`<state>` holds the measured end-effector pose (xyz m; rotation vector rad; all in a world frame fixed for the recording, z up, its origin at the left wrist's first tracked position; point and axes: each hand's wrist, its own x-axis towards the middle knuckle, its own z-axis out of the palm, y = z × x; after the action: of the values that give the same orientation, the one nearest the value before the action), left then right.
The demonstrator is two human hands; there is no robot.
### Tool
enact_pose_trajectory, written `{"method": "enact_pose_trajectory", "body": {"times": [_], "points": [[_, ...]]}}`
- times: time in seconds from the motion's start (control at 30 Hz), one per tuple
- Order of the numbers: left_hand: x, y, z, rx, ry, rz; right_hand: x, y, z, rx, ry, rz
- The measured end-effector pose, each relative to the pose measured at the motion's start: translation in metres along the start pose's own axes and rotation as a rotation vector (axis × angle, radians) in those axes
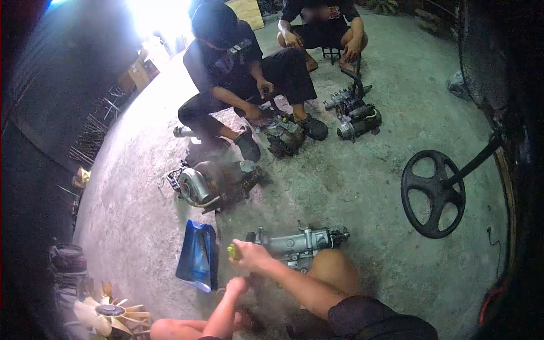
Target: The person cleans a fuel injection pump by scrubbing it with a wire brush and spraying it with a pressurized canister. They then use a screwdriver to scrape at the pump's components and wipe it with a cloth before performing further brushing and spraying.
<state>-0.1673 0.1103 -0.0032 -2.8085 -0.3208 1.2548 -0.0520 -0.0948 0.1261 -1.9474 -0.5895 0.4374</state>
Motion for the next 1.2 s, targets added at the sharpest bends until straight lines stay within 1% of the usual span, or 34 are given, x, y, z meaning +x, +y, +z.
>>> {"method": "enact_pose_trajectory", "body": {"times": [0.03, 0.13, 0.23, 0.33, 0.43, 0.47, 0.5, 0.53, 0.63, 0.73, 0.77, 0.87, 0.9, 0.93, 1.0, 1.07, 1.1, 1.2], "points": [[-0.001, 0.005, -0.001, -0.018, -0.012, -0.039, 0.0, 0.003, -0.003, -0.004, 0.006, 0.009], [0.009, -0.002, 0.011, -0.187, -0.067, 0.013, 0.002, 0.014, -0.011, -0.032, -0.014, 0.039], [0.015, -0.007, 0.033, -0.21, 0.026, 0.066, -0.002, 0.013, -0.013, -0.013, 0.013, 0.041], [0.02, -0.009, 0.049, -0.195, 0.011, -0.023, -0.003, 0.013, -0.017, -0.038, -0.013, 0.059], [0.014, -0.006, 0.058, -0.196, 0.028, -0.015, -0.001, 0.017, -0.015, -0.052, -0.07, 0.084], [0.011, -0.003, 0.06, -0.219, 0.036, -0.049, -0.001, 0.018, -0.014, -0.054, -0.088, 0.091], [-0.017, 0.018, 0.03, -0.243, 0.044, -0.083, -0.001, 0.019, -0.01, -0.045, -0.077, 0.074], [-0.034, 0.033, 0.015, -0.268, 0.047, -0.118, -0.003, 0.021, -0.002, -0.035, -0.07, 0.059], [-0.016, 0.022, 0.044, -0.273, 0.044, -0.09, -0.008, 0.018, 0.006, -0.021, -0.088, 0.021], [-0.018, 0.026, 0.047, -0.28, 0.05, -0.157, -0.009, 0.008, 0.012, -0.022, -0.158, 0.001], [-0.022, 0.027, 0.046, -0.271, 0.088, -0.124, -0.009, 0.004, 0.014, -0.024, -0.178, -0.009], [-0.028, 0.023, 0.056, -0.185, 0.063, -0.144, -0.015, -0.016, 0.016, 0.009, -0.225, -0.05], [-0.044, 0.031, 0.045, -0.255, 0.145, -0.12, -0.016, -0.023, 0.018, 0.028, -0.252, -0.069], [-0.043, 0.03, 0.046, -0.248, 0.166, -0.095, -0.016, -0.027, 0.024, 0.049, -0.268, -0.082], [-0.038, 0.027, 0.048, -0.204, 0.214, -0.044, -0.017, -0.026, 0.052, 0.117, -0.169, -0.167], [-0.033, 0.027, 0.052, -0.185, 0.244, 0.002, -0.021, -0.034, 0.061, 0.127, -0.18, -0.236], [-0.032, 0.027, 0.05, -0.179, 0.256, 0.02, -0.026, -0.046, 0.049, 0.137, -0.205, -0.235], [-0.03, 0.02, 0.05, -0.161, 0.273, 0.077, -0.032, -0.051, 0.063, 0.082, -0.147, -0.26]]}}
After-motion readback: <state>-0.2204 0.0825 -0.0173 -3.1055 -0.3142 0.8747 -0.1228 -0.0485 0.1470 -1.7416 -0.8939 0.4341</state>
